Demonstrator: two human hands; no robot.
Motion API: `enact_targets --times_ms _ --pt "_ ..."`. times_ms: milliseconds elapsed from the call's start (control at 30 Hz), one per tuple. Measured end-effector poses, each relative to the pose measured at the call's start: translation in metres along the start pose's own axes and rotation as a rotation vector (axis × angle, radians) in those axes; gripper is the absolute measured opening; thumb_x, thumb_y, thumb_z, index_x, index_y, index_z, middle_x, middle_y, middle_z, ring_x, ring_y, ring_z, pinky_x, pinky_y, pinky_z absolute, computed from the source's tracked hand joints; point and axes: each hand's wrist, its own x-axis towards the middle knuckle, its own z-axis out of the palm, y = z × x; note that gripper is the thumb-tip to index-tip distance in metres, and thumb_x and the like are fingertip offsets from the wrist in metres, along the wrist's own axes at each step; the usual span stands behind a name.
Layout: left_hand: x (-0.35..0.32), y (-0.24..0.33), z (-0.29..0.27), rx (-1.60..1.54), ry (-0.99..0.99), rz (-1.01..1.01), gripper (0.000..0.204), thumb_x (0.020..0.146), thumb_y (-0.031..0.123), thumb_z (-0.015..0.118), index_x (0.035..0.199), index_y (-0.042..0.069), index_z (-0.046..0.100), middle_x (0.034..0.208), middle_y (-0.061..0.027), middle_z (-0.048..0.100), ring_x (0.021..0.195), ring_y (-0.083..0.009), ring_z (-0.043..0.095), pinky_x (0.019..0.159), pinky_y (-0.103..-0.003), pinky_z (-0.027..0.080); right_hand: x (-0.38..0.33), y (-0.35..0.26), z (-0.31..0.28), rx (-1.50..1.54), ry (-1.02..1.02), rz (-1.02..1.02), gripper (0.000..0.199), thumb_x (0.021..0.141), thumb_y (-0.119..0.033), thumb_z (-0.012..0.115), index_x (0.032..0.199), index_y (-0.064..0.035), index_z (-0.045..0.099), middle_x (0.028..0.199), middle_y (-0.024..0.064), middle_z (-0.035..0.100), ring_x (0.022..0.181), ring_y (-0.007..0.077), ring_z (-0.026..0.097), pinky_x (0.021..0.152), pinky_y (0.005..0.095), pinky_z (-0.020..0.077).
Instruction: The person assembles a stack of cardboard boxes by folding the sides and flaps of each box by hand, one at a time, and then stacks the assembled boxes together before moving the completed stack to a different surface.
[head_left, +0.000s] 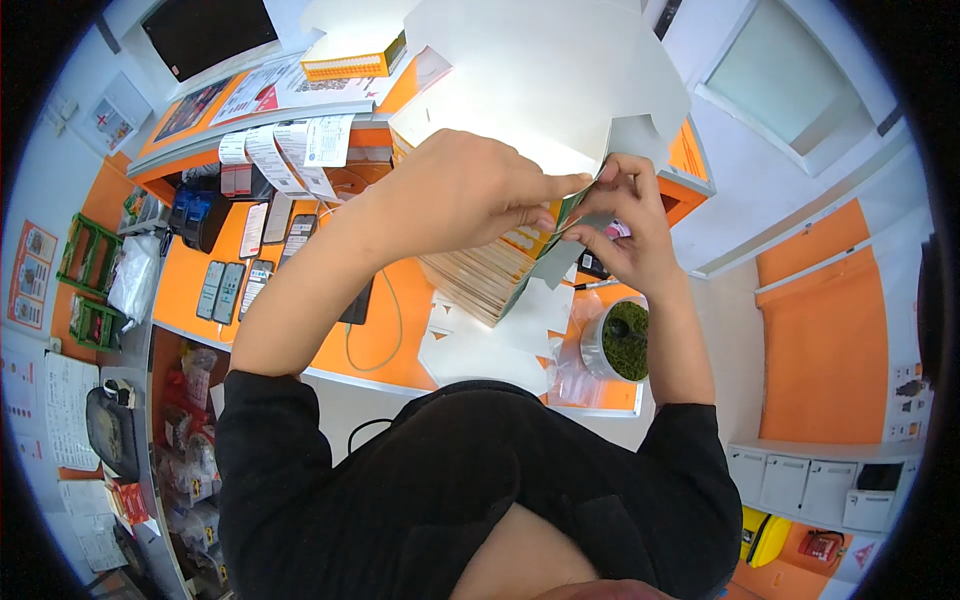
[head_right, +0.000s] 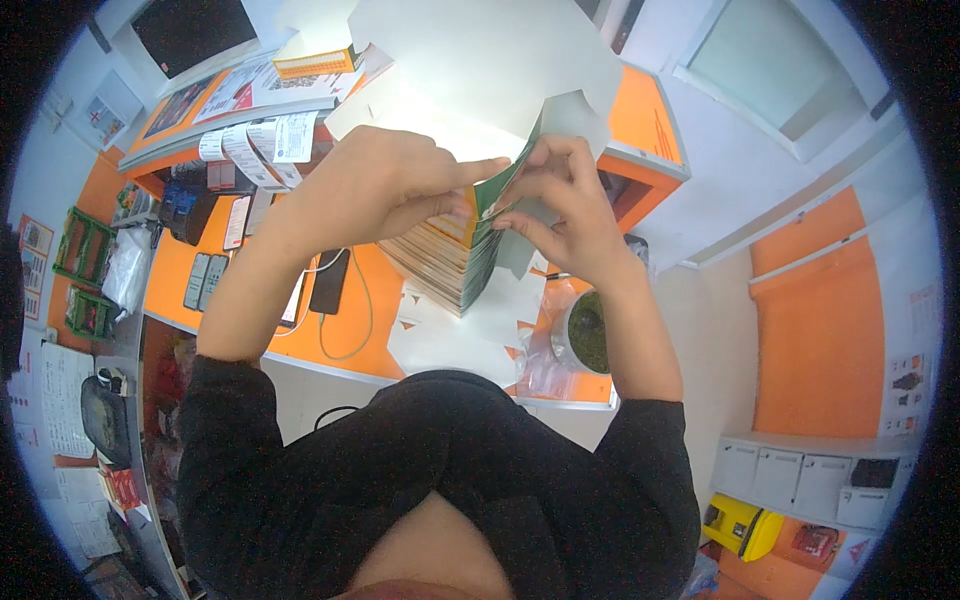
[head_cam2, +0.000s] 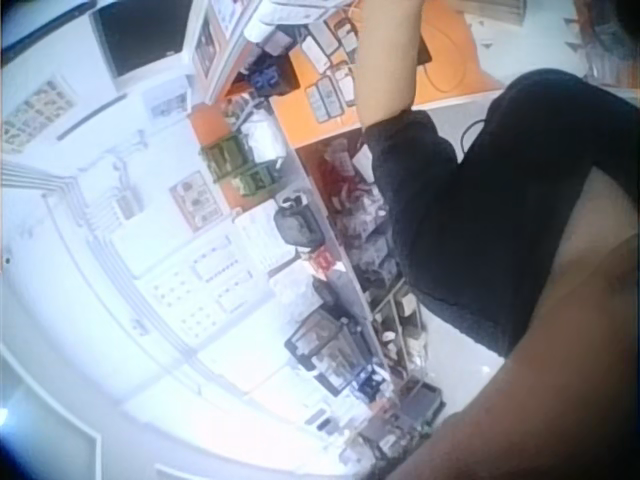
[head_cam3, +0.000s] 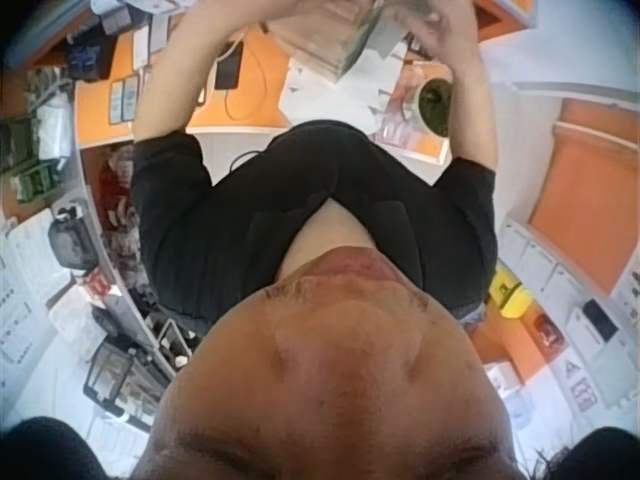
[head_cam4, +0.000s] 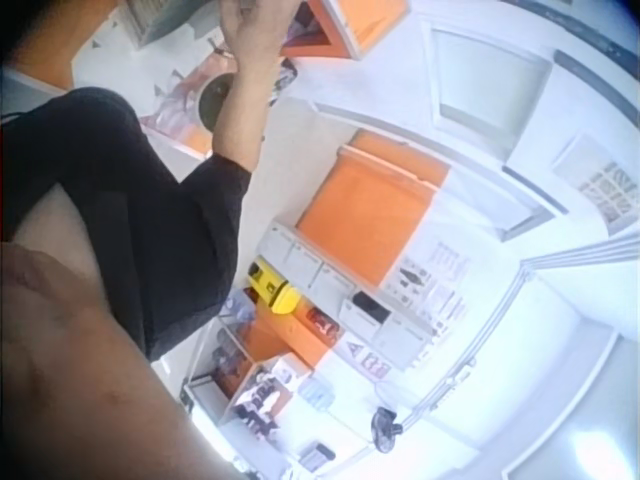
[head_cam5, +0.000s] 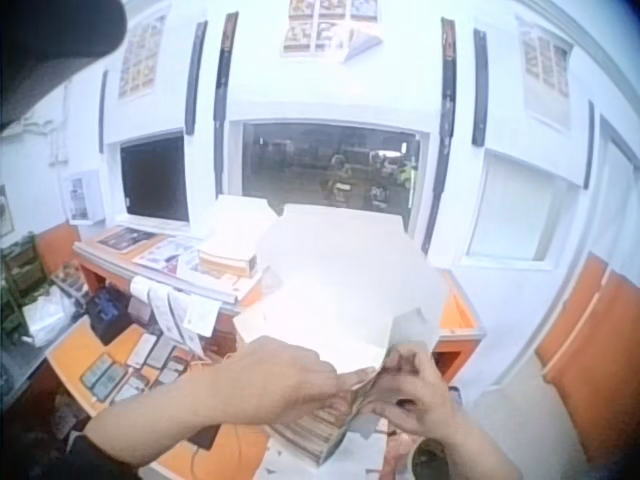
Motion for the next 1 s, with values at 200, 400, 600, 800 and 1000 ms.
enact_targets --times_ms 200,400,600,800,1000 --pt "0.038 -0.001 -0.037 -0.399 -0.223 -0.456 0.05 0.093 0.051 0.067 0.104 0.003 0.077 0.068 -0.0078 0.07 0.06 -0.0197 0.067 0.059 -0.035 0.052 -0.001 -0.007 0.003 0.128 0.113 0.257 0.091 0.066 -0.009 0.096 0.135 -0.0091 0.038 0.119 0.0077 0.055 0.091 0.016 0.069 0.075 0.0289 0.0468" --pt "0.087 -0.012 -0.022 -0.429 -0.529 -0.486 0.062 0.095 0.055 0.057 0.069 0.0 0.068 0.056 -0.0081 0.062 0.052 -0.0183 0.065 0.052 -0.032 0.052 0.002 -0.004 0.007 0.118 0.092 0.214 0.091 0.066 -0.008 0.096 0.135 -0.0094 0.036 0.131 0.01 0.048 0.096 0.015 0.067 0.076 0.0273 0.0449" --pt "0.091 -0.018 -0.026 -0.401 -0.595 -0.508 0.034 0.085 0.028 0.057 0.067 0.001 0.065 0.053 -0.0071 0.058 0.048 -0.0164 0.059 0.05 -0.032 0.047 -0.002 0.0 0.003 0.103 0.199 0.126 0.086 0.065 -0.01 0.097 0.123 -0.0165 0.034 0.12 0.0081 0.044 0.093 0.015 0.069 0.074 0.0272 0.0436" --pt "0.088 -0.02 -0.016 -0.326 -0.635 -0.53 0.032 0.085 0.028 0.06 0.069 0.001 0.067 0.054 -0.0074 0.059 0.048 -0.0164 0.059 0.05 -0.032 0.046 0.004 -0.003 0.001 -0.035 0.152 0.132 0.053 0.064 -0.015 0.096 0.105 -0.01 0.063 0.11 0.0085 0.051 0.097 0.0198 0.064 0.077 0.0339 0.0524" --pt "0.083 -0.02 -0.017 -0.359 -0.569 -0.542 0.047 0.09 0.044 0.064 0.078 0.0 0.074 0.063 -0.0094 0.065 0.054 -0.0169 0.062 0.052 -0.031 0.048 0.002 0.001 0.008 -0.06 0.223 -0.04 0.046 0.062 -0.022 0.098 0.096 -0.0068 0.07 0.11 0.0084 0.051 0.095 0.0217 0.059 0.079 0.0311 0.053"
